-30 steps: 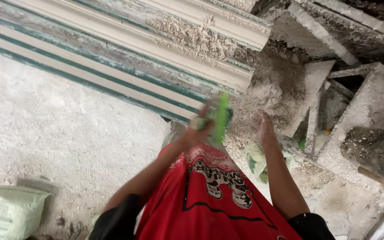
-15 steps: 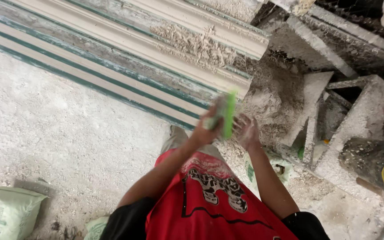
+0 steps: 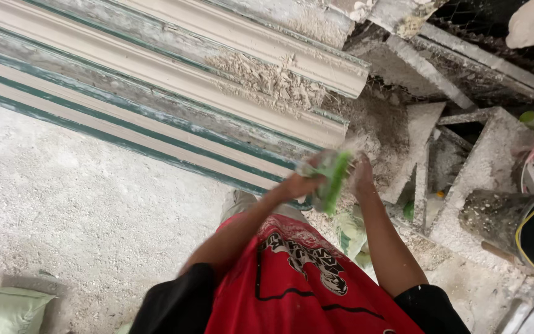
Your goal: The person scrapes dried plaster residue from long cornice mold strips with a knife, brushing the grooves clean with a green brush, then lifts and stacks the cleaned mold pieces on the work table.
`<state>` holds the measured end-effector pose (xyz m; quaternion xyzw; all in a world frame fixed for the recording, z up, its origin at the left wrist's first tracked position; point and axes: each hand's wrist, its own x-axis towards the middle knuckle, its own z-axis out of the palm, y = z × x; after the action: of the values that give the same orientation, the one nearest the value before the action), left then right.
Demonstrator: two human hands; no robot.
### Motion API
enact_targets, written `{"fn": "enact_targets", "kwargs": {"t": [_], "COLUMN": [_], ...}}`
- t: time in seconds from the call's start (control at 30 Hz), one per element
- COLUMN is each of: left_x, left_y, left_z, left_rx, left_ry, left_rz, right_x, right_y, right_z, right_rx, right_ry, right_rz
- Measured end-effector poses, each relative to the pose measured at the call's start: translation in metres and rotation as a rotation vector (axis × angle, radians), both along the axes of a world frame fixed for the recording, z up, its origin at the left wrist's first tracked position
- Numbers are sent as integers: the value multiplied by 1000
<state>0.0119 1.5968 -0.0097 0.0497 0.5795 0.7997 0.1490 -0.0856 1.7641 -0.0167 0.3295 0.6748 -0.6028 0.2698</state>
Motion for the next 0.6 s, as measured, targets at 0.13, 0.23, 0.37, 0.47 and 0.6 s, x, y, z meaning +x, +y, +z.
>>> {"fn": "enact_targets", "kwargs": {"t": [0.13,0.23,0.37,0.47,0.6], "left_x": [-3,-15,-36,-55,-69], "left_y": [-192,-313,-288,-149,-24], "left_z": [18,44,47,31,5], "left_rx": [1,-82,-437,-344,-56], "left_ry": [138,369,61,138,-63], "left_rz": [268,691,1031,624,137], "right_x": [-9,-11,-15,-27,-51], "right_y": [11,12,-4,-23,-40], "right_z": [-4,-1,5,6,4], "right_rx": [-134,-157,-125,-171,-178], "right_ry": [106,149,98,35,92], "right_rz": [46,176,158,56,-35]}}
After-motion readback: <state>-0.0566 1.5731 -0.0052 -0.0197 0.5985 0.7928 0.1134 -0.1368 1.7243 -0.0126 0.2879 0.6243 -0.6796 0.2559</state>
